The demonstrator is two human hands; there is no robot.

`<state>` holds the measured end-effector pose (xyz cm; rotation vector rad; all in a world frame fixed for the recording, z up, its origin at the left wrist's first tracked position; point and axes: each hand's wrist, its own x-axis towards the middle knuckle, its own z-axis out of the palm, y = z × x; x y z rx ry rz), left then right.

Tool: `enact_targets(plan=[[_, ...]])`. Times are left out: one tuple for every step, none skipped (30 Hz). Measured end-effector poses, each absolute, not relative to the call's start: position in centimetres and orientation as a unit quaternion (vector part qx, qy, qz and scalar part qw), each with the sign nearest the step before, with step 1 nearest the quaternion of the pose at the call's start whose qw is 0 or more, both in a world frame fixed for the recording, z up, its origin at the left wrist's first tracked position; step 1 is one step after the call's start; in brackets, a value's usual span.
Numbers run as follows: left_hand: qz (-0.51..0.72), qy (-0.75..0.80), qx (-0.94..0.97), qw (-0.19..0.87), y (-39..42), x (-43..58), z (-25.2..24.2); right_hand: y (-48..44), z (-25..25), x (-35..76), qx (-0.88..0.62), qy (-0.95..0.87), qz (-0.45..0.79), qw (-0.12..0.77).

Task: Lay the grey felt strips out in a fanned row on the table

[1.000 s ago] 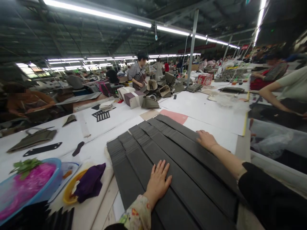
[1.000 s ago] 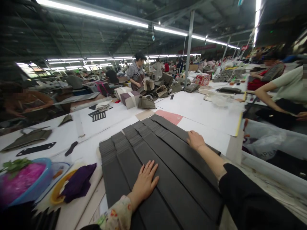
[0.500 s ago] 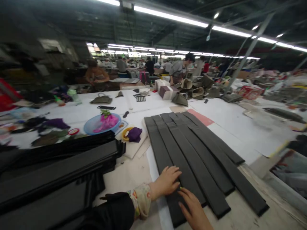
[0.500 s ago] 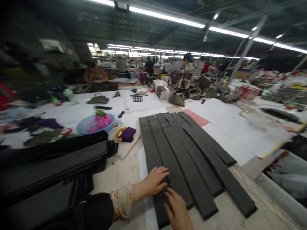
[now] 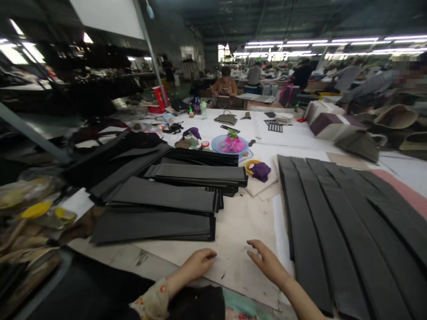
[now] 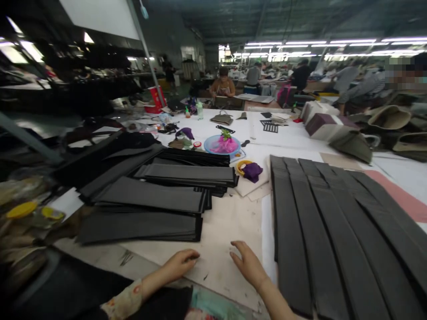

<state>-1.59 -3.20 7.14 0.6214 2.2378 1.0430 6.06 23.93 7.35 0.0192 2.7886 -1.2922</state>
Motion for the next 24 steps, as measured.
enact_targets(plan=[[0.421,0.832,0.202,0.299,-4.3,-1.8,7.3,23.1,7.9,4.6,-0.014,0.906,-0.421,0.039],[0.452,0.823,0.164,0.303,-5.4,-2.2,7.6,22.2,8.4,3.0,-0.033,0.906,-0.420,0.042],[0.484,0.811,0.117,0.307,-6.7,-2.6,7.9,21.5,8.9,1.5,-0.049,0.906,-0.418,0.043],[0.518,0.796,0.056,0.307,-8.1,-3.1,8.3,20.8,9.4,-0.1,-0.055,0.907,-0.416,0.045],[0.551,0.777,-0.013,0.305,-9.6,-3.5,8.7,20.1,9.8,-1.6,-0.050,0.907,-0.414,0.053],[0.577,0.756,-0.080,0.300,-11.1,-3.9,9.0,19.4,10.0,-3.0,-0.033,0.904,-0.420,0.071],[0.595,0.737,-0.136,0.290,-12.6,-4.2,9.2,18.6,10.0,-4.3,-0.008,0.897,-0.430,0.099],[0.610,0.719,-0.182,0.280,-14.0,-4.4,9.3,17.9,9.9,-5.5,0.019,0.886,-0.444,0.131],[0.626,0.698,-0.218,0.271,-15.2,-4.5,9.3,17.1,9.6,-6.4,0.043,0.872,-0.459,0.163],[0.646,0.673,-0.247,0.263,-16.1,-4.6,9.2,16.3,9.2,-7.1,0.059,0.858,-0.475,0.188],[0.669,0.643,-0.270,0.258,-16.8,-4.7,8.9,15.4,8.8,-7.6,0.069,0.844,-0.490,0.206],[0.696,0.605,-0.293,0.252,-17.3,-4.8,8.7,14.5,8.3,-8.0,0.075,0.833,-0.504,0.215],[0.722,0.567,-0.311,0.246,-17.5,-4.9,8.4,13.7,7.9,-8.1,0.080,0.823,-0.518,0.220],[0.743,0.535,-0.323,0.240,-17.5,-5.1,8.1,13.0,7.5,-8.2,0.089,0.809,-0.535,0.225],[0.755,0.515,-0.331,0.234,-17.4,-5.2,7.9,12.4,7.3,-8.3,0.099,0.795,-0.553,0.229],[0.763,0.500,-0.339,0.231,-17.2,-5.5,7.7,11.9,7.1,-8.3,0.111,0.781,-0.569,0.233],[0.766,0.489,-0.348,0.231,-17.0,-5.7,7.6,11.6,7.0,-8.4,0.122,0.766,-0.584,0.240],[0.767,0.481,-0.356,0.231,-16.8,-5.9,7.5,11.4,6.9,-8.4,0.131,0.752,-0.597,0.249],[0.766,0.477,-0.363,0.233,-16.7,-6.0,7.5,11.2,6.9,-8.4,0.136,0.736,-0.609,0.261],[0.762,0.477,-0.369,0.236,-16.7,-6.2,7.5,11.1,6.9,-8.3,0.138,0.720,-0.622,0.276],[0.756,0.482,-0.374,0.238,-16.7,-6.3,7.5,11.0,6.9,-8.1,0.137,0.702,-0.634,0.292],[0.746,0.492,-0.378,0.243,-16.8,-6.3,7.6,10.9,6.9,-7.7,0.135,0.686,-0.647,0.306],[0.732,0.506,-0.382,0.250,-17.0,-6.2,7.8,10.7,7.1,-7.1,0.134,0.671,-0.658,0.316],[0.717,0.522,-0.383,0.261,-17.1,-6.0,7.9,10.6,7.3,-6.4,0.132,0.655,-0.670,0.322]])
